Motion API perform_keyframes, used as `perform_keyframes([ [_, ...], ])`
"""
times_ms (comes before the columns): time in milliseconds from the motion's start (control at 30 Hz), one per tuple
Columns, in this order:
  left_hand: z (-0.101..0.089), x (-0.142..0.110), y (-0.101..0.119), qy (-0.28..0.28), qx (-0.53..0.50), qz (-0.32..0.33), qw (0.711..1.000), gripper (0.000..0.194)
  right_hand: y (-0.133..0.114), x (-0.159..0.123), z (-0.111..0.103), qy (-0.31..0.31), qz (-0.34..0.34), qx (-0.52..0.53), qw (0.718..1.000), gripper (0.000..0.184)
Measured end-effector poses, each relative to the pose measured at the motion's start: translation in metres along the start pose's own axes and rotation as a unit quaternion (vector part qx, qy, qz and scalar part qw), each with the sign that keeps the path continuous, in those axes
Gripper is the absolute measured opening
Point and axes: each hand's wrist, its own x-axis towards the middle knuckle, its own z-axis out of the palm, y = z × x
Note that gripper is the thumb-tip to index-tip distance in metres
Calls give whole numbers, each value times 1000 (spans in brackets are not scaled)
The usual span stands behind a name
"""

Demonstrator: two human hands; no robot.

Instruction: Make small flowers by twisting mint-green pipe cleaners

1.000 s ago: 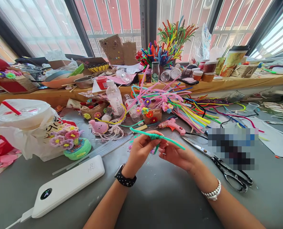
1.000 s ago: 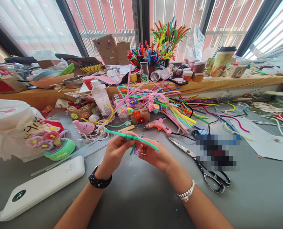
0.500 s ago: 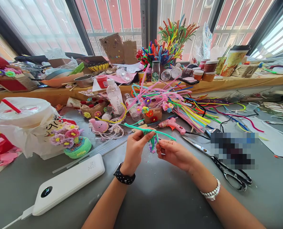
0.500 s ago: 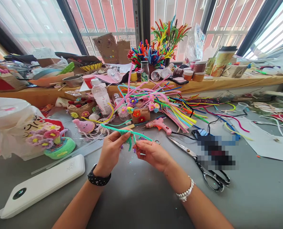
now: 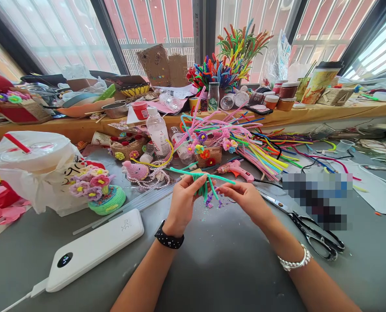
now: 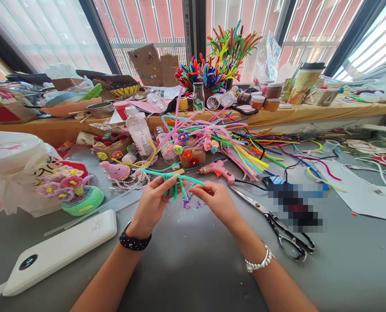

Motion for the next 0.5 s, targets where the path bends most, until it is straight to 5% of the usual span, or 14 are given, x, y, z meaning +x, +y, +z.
perform_keyframes([
  [67,0,0,0,-3,-5,-4,1000,11,1,-1,1,72,-122,-146,979,18],
  [233,2,-1,-2,-11,-10,-10,1000,9,7,-9,12,180,-357,-327,856,10],
  [367,4,-2,-4,-6,-14,-17,1000,9,8,-14,15,137,-422,-357,822,31],
  [500,7,-3,-6,3,-14,-11,1000,10,8,-15,14,114,-440,-369,811,31],
])
